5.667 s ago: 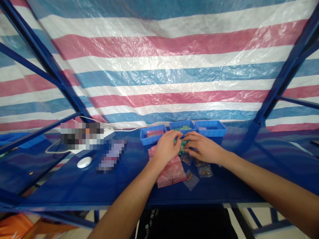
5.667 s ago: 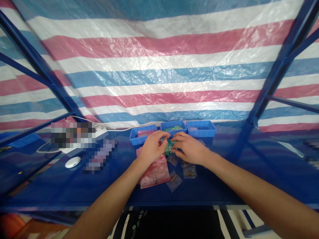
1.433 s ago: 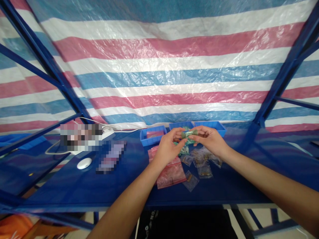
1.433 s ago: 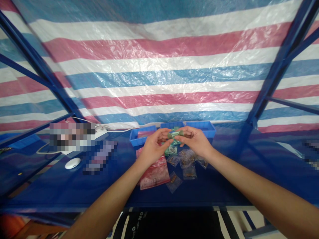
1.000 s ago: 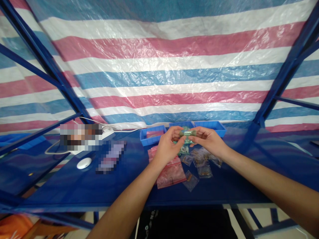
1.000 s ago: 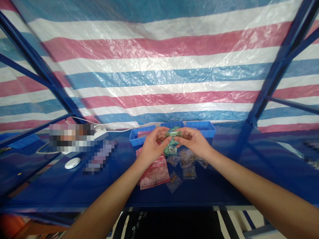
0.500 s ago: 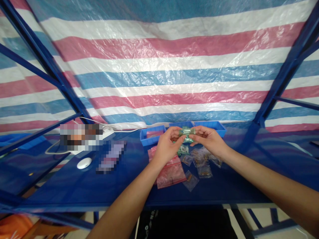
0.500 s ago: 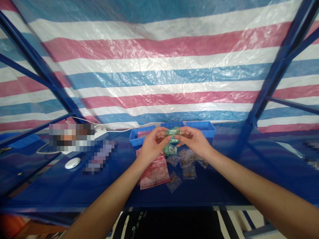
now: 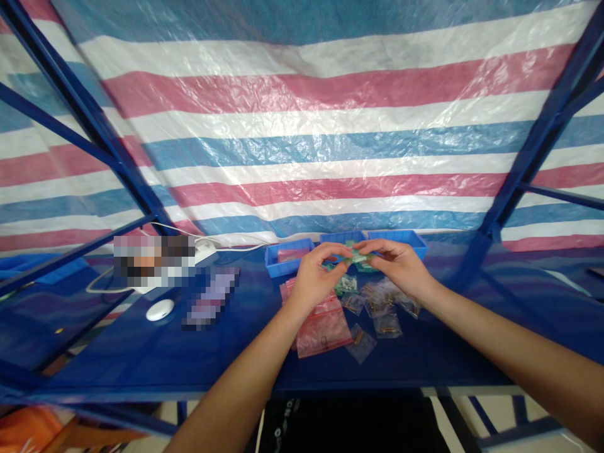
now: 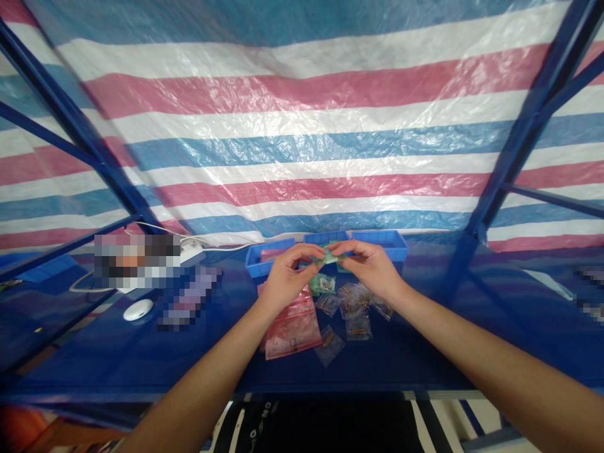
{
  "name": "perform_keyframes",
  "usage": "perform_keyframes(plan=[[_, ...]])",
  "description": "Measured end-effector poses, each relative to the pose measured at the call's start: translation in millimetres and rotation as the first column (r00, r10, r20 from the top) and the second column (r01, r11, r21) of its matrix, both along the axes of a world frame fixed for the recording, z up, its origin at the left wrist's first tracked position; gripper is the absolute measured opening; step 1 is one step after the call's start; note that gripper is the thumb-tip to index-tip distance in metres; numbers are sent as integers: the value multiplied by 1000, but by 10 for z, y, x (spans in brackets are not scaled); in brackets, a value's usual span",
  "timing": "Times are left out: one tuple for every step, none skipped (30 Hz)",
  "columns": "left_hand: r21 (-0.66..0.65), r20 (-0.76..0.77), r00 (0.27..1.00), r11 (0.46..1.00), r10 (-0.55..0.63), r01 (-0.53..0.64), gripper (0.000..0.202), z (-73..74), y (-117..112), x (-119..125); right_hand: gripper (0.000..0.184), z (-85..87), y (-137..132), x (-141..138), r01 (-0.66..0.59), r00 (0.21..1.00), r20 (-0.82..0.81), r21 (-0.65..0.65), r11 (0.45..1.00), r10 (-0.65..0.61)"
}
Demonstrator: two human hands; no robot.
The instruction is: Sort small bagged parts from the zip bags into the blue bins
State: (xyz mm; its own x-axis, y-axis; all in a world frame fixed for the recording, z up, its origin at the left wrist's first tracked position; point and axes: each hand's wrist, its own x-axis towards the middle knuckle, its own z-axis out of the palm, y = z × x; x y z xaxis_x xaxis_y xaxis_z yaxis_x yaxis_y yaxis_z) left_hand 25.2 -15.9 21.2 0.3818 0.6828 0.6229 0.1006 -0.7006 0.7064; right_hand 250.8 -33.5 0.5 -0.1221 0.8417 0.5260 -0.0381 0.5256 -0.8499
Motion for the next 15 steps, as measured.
perform_keyframes(plan=[[19, -6, 1000, 1000, -8, 8, 14, 4, 5, -8, 14, -6, 12, 17, 13, 1000, 8, 23, 1000, -13], [26, -12, 1000, 1000, -10, 10, 15, 6, 11, -15, 14, -13, 24, 31, 26, 1000, 15, 38, 999, -27], [24, -19, 1000, 1000, -9, 10, 17, 5, 17, -22, 14, -21, 35, 42, 42, 999, 18, 50, 998, -43], [16, -26, 1000, 1000, -9, 10, 18, 1, 22, -28, 14, -28, 44, 49, 58, 998, 14, 56, 997, -59], [4, -29, 1000, 1000, -10, 10, 19, -6, 27, -32, 14, -33, 49, 51, 71, 997, 5, 54, 996, -71], [-12, -25, 1000, 1000, -11, 11, 20, -14, 32, -35, 14, -35, 49, 49, 85, 996, -7, 41, 996, -85], [-30, -17, 1000, 999, -11, 11, 21, -23, 36, -36, 13, -33, 46, 43, 101, 995, -17, 20, 995, -101], [-49, -6, 1000, 999, -7, 6, 21, -33, 39, -36, 13, -28, 38, 34, 114, 993, -23, -9, 993, -115], [-70, 5, 1000, 998, 0, 0, 22, -41, 41, -35, 14, -19, 27, 24, 122, 992, -24, -39, 992, -123], [-94, 13, 1000, 996, 6, -4, 22, -48, 43, -33, 15, -7, 13, 13, 126, 992, -17, -63, 990, -128], [-118, 16, 1000, 993, 8, -7, 23, -54, 44, -31, 16, 4, -3, 3, 129, 992, -4, -75, 989, -129], [-136, 14, 1000, 991, 10, -8, 23, -59, 46, -29, 17, 16, -19, -6, 133, 991, 15, -71, 989, -132], [-144, 10, 1000, 990, 11, -9, 24, -64, 48, -26, 17, 25, -35, -14, 143, 989, 35, -52, 988, -141], [-142, 5, 1000, 990, 13, -13, 24, -69, 52, -24, 17, 32, -52, -20, 159, 986, 57, -23, 987, -158], [-134, -1, 1000, 991, 18, -18, 24, -74, 56, -22, 18, 38, -68, -24, 176, 981, 81, 14, 984, -177]])
